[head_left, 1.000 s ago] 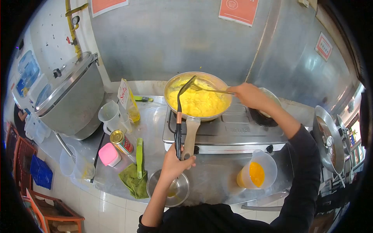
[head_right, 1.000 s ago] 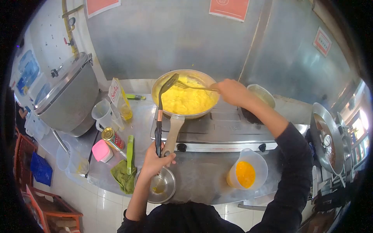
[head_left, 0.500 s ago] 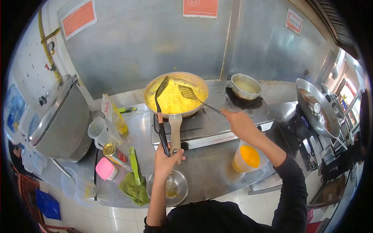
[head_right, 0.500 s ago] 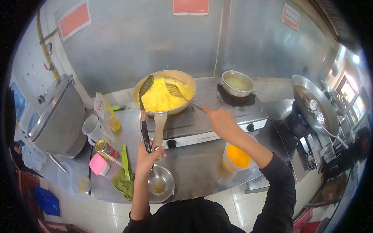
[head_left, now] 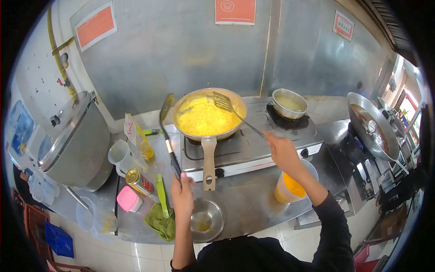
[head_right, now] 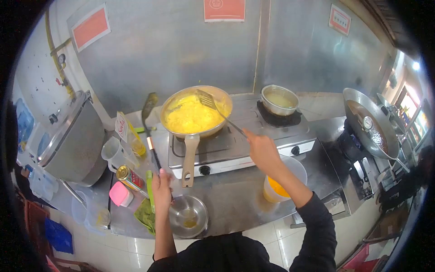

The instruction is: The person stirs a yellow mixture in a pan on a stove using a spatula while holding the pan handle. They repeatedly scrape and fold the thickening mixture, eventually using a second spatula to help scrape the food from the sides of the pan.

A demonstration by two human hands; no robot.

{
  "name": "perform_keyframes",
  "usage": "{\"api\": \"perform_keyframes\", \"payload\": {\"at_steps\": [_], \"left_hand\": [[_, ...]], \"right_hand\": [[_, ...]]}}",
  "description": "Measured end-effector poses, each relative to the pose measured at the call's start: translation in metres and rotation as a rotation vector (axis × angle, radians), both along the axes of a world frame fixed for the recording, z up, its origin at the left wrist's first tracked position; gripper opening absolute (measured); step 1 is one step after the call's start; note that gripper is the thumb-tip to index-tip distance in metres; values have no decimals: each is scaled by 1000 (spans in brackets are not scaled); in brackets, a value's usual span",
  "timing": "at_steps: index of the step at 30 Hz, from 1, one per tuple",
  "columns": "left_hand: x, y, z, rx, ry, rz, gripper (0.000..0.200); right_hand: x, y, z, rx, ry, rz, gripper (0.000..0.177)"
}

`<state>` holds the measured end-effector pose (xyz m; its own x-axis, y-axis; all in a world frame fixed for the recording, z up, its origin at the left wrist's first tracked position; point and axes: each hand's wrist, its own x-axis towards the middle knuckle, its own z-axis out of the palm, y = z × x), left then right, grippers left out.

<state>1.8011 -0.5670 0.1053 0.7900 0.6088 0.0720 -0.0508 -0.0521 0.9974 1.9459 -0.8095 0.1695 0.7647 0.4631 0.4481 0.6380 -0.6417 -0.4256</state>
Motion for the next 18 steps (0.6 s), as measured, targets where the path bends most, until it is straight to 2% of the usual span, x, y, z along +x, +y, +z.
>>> {"api": "perform_keyframes", "payload": {"at_steps": [2, 4, 5, 7, 8, 11, 14, 18], "left_hand": [[-9, 8, 23, 82, 85, 72, 31], [-22, 9, 42, -97, -6, -4, 29], [-27, 8, 49, -92, -5, 0, 29], [-29, 8, 62, -192, -127, -124, 28], [-29, 5, 65, -182, -118, -102, 27], [-29, -1, 64, -214, -152, -151, 24], [-24, -8, 58, -250, -147, -134, 24], [-21, -9, 51, -276, -151, -161, 21]], "right_hand": [[-2, 1, -11, 97, -76, -27, 36], [-1, -4, -5, 22, -30, -1, 36], [-1, -4, -2, -41, 4, 20, 37], [-1, -2, -8, 23, -32, 2, 38], [-2, -2, -11, 68, -60, -12, 39], [-7, -8, -12, -11, 45, -5, 39], [-12, -9, -28, 63, 59, 14, 40], [-12, -12, -30, 11, 73, 26, 39]]}}
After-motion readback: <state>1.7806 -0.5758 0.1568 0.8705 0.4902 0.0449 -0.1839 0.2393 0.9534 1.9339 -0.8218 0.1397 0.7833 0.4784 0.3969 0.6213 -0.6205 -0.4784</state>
